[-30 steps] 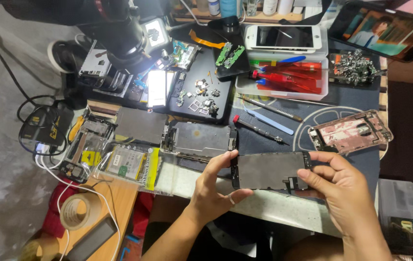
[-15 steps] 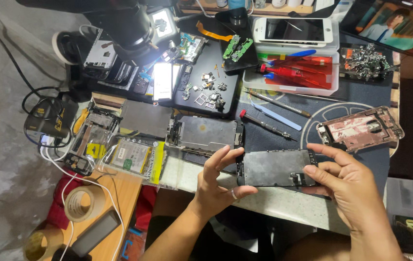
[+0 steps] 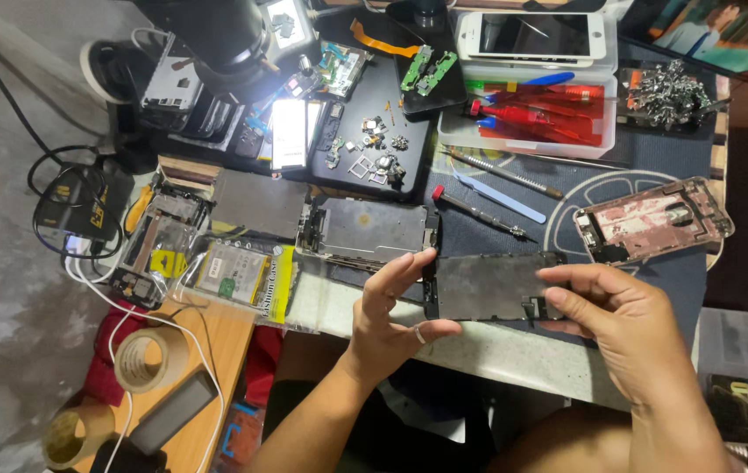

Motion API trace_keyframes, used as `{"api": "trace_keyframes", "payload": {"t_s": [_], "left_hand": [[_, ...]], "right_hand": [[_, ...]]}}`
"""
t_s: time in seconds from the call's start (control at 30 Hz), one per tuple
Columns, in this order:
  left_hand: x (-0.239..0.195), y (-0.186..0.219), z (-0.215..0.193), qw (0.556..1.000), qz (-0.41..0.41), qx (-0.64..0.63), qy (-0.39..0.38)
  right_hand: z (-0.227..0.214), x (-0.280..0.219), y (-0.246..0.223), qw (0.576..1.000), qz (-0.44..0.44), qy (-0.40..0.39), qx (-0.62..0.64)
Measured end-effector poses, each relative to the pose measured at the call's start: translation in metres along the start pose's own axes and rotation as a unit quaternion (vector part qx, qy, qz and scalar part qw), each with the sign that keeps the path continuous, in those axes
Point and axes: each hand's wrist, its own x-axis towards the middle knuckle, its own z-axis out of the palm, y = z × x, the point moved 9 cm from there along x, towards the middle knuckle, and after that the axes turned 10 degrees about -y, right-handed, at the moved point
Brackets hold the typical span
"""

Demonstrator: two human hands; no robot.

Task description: The person disassembles and reassembles smartphones at a workbench. They use a screwdriver to remove screws, detach the back cover, and handle internal components. The person then reattaches the back cover and secures it with screws.

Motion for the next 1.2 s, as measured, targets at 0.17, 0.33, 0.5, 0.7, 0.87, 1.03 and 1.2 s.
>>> {"api": "trace_keyframes", "payload": {"t_s": [0.17,0.33,0.5,0.7,0.87,1.03,1.2], "left_hand": [[-0.001,-0.002,0.0,1.0,-0.009,-0.007,0.006],[-0.003,-0.006,-0.001,0.999,-0.034,-0.007,0.01],[-0.004,-0.008,0.0,0.999,-0.035,0.011,0.01],[-0.004,-0.007,-0.001,0.999,-0.039,0.019,0.011],[-0.002,-0.003,0.0,1.0,-0.013,-0.005,0.008],[-0.001,-0.002,0.001,1.0,-0.002,-0.015,0.004],[0.0,0.002,0.001,1.0,0.014,0.009,0.012]], "right_hand": [[0.007,-0.004,0.001,0.993,0.023,-0.051,-0.103],[0.02,-0.004,0.002,0.988,0.015,-0.114,-0.1],[0.015,-0.003,0.004,0.99,-0.028,-0.117,-0.071],[0.006,-0.001,0.006,0.985,-0.061,-0.114,-0.111],[-0.007,0.0,0.015,0.989,-0.034,-0.081,-0.118],[-0.011,0.001,0.019,0.992,-0.023,-0.069,-0.106],[-0.007,0.0,0.014,0.99,-0.035,-0.086,-0.11]]}}
